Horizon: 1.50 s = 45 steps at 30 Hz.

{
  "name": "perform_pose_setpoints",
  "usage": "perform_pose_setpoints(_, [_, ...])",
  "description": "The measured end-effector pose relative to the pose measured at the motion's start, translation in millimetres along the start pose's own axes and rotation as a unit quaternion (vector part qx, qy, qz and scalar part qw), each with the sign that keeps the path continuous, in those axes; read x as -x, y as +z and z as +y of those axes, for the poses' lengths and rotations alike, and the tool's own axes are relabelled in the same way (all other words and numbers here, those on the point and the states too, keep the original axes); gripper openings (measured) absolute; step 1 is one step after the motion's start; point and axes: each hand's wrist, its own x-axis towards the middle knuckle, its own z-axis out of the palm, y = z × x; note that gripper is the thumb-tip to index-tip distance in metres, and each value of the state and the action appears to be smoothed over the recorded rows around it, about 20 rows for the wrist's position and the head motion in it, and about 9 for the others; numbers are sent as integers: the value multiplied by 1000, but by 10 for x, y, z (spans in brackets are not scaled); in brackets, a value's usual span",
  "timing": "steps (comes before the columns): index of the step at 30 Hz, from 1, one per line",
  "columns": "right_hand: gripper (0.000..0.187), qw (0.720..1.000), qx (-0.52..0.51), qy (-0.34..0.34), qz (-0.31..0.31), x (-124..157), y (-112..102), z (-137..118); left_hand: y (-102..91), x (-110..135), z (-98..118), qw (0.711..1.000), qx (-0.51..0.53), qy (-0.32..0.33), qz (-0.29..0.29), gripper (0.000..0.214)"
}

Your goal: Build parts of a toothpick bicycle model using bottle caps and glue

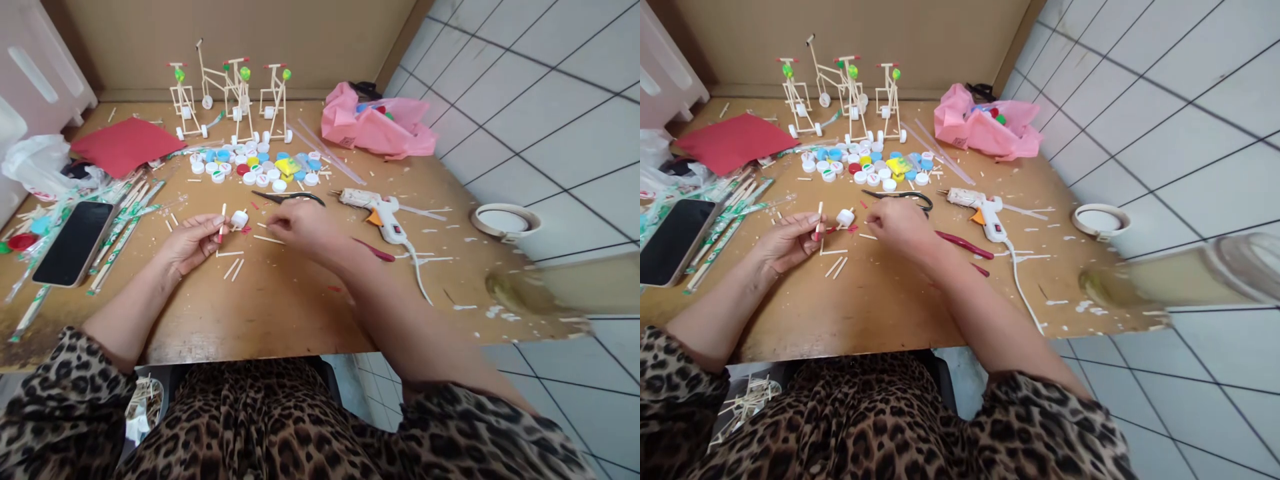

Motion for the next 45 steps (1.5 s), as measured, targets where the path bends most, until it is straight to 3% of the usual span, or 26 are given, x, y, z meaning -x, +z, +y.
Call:
perform_pose_setpoints(5, [30,995,84,-31,-48,-165,237,-84,-29,-15,43,1000,5,15,11,11])
perform_pose_setpoints(10, [30,995,71,-67,-28,-205,335,-147,-49,-7,135,999,19,34,37,13])
perform_pose_setpoints(17, [30,994,87,-61,16,-279,277,-125,-52,-24,130,998,26,33,45,13])
perform_pose_setpoints(22, [29,993,103,-50,-37,-266,234,-4,-62,-49,84,998,28,22,44,13])
perform_pose_setpoints(28, [27,983,145,-54,-97,-329,228,-82,-65,-54,73,999,34,24,28,13])
perform_pose_setpoints(34, [29,970,199,-114,-82,-375,278,-77,-60,-55,61,1000,20,18,7,12])
perform_pose_setpoints(38, [27,973,173,-132,-76,-375,300,-40,-65,-59,54,1000,24,11,0,11])
perform_pose_setpoints(45, [17,992,60,-57,-98,-376,235,-79,-70,-61,48,999,38,5,-1,10])
